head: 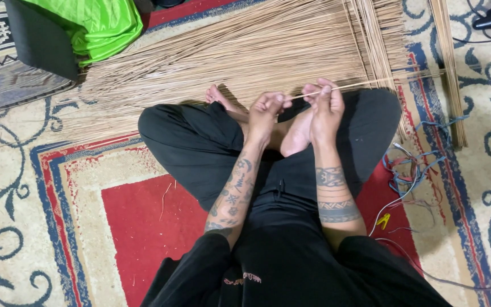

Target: The person sits cross-legged on a patterned rug and weaves thin bamboo strips by hand into a flat mat. They repeatedly pull and interlace individual strips through a pre-laid base, gradually extending the woven area.

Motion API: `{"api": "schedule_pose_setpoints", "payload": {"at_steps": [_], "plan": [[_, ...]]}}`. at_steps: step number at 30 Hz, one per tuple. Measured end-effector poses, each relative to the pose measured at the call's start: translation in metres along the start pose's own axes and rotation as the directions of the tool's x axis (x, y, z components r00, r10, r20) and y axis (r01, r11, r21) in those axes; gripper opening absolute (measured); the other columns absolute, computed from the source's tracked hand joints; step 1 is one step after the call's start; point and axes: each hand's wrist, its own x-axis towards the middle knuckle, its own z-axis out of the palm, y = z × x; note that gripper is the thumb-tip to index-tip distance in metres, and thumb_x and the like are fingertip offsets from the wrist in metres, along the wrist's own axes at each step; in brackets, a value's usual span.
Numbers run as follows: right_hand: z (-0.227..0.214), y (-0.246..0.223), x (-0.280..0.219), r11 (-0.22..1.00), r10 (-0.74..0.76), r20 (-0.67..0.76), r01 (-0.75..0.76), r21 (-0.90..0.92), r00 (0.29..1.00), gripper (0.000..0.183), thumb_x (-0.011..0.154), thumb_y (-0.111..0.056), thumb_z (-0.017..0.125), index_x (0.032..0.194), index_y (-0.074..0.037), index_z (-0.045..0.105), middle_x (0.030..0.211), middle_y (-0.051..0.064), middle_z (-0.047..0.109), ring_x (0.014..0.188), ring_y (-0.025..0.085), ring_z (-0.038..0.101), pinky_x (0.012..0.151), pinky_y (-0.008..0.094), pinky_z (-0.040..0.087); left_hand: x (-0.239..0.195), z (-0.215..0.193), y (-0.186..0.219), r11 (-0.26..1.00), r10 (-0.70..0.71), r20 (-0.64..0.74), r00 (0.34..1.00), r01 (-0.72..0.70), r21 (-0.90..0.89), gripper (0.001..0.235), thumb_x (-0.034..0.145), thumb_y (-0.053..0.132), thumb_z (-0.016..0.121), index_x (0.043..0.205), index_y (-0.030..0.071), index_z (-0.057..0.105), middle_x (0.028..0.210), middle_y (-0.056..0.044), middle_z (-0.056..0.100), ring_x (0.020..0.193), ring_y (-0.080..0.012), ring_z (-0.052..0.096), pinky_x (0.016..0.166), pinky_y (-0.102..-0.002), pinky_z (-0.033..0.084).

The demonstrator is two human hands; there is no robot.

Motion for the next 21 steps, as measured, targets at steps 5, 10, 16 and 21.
{"api": "schedule_pose_setpoints", "payload": {"at_steps": [5, 10, 16, 21], "plan": [[0.005, -0.007, -0.008, 0.989, -0.066, 0.136, 0.083, -0.122, 0.988, 0.032, 0.114, -0.021, 0.044, 0.132, 0.0, 0.061, 0.079, 0.018, 0.071, 0.063, 0.019, 0.072, 0.061, 0.025, 0.061, -0.001, -0.01, -0.02, 0.97, -0.104, 0.233, 0.967, 0.046, 0.24, 0.026, 0.083, -0.002, 0.083, 0.107, 0.003, 0.074, 0.085, -0.013, 0.078, 0.076, -0.0159, 0.077, 0.067, -0.023, 0.063], [0.003, -0.019, -0.007, 0.967, 0.158, 0.026, -0.15, -0.205, 0.987, 0.031, 0.111, -0.014, 0.051, 0.138, -0.007, 0.065, 0.063, 0.013, 0.059, 0.036, 0.011, 0.052, 0.032, 0.017, 0.039, -0.009, 0.0, 0.031, 0.942, -0.137, 0.072, 0.988, 0.107, 0.318, 0.011, 0.095, 0.013, 0.073, 0.104, 0.008, 0.073, 0.087, -0.007, 0.078, 0.075, -0.0092, 0.073, 0.065, -0.016, 0.051], [-0.005, -0.006, -0.003, 0.959, 0.182, 0.028, -0.171, -0.226, 0.983, 0.035, 0.111, -0.011, 0.05, 0.145, -0.01, 0.06, 0.057, 0.01, 0.051, 0.031, 0.011, 0.045, 0.028, 0.016, 0.033, -0.008, -0.004, 0.039, 0.936, -0.145, 0.017, 0.989, 0.132, 0.327, 0.009, 0.095, 0.015, 0.071, 0.102, 0.01, 0.072, 0.086, -0.005, 0.078, 0.075, -0.008, 0.073, 0.062, -0.015, 0.05], [-0.009, -0.002, -0.001, 0.967, 0.154, 0.043, -0.142, -0.209, 0.987, 0.036, 0.112, -0.012, 0.05, 0.147, -0.012, 0.059, 0.058, 0.011, 0.052, 0.032, 0.014, 0.048, 0.03, 0.018, 0.032, -0.001, -0.009, 0.017, 0.934, -0.154, 0.036, 0.987, 0.133, 0.333, 0.011, 0.095, 0.016, 0.071, 0.103, 0.009, 0.073, 0.089, -0.006, 0.078, 0.077, -0.0087, 0.074, 0.064, -0.015, 0.05]]}}
